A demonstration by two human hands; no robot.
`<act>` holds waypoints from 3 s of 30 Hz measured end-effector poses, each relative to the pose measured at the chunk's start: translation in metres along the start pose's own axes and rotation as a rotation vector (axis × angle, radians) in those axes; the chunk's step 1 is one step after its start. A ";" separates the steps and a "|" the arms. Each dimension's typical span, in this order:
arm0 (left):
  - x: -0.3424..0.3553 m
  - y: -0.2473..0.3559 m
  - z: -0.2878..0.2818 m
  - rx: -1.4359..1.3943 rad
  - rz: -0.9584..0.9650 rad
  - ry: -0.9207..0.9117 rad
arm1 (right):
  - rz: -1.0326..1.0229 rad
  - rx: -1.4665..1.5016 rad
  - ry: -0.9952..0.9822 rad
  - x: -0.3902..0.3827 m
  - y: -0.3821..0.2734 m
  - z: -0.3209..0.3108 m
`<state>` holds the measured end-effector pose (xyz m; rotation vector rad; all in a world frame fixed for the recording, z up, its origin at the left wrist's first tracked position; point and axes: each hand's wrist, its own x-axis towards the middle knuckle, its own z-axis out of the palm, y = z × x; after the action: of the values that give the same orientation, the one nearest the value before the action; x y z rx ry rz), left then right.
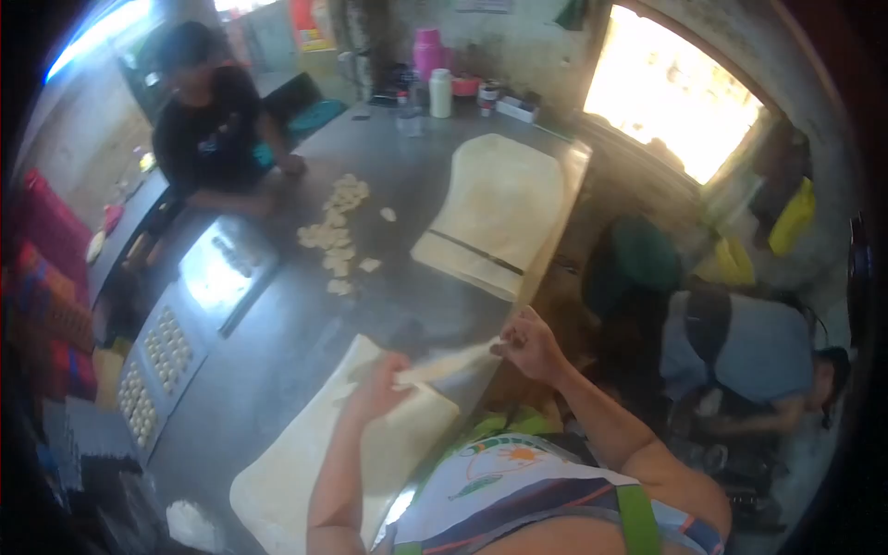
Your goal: Cutting sheets of dough into smaller uniform pieces on a bakery workbench.
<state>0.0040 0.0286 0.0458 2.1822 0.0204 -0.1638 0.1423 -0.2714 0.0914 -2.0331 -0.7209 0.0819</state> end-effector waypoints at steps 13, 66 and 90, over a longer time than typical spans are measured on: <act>0.016 0.065 0.077 -0.211 0.164 0.168 | -0.240 0.496 -0.304 0.042 -0.069 0.062; 0.057 0.028 0.101 0.053 -0.180 0.420 | -0.263 -0.222 -0.460 0.091 0.077 0.110; 0.053 0.008 0.096 -0.160 0.115 0.500 | -0.114 -0.289 -0.361 0.090 0.091 0.116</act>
<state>0.0470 -0.0565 -0.0094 2.0065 0.1830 0.4362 0.2193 -0.1703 -0.0260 -2.2738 -1.1274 0.2995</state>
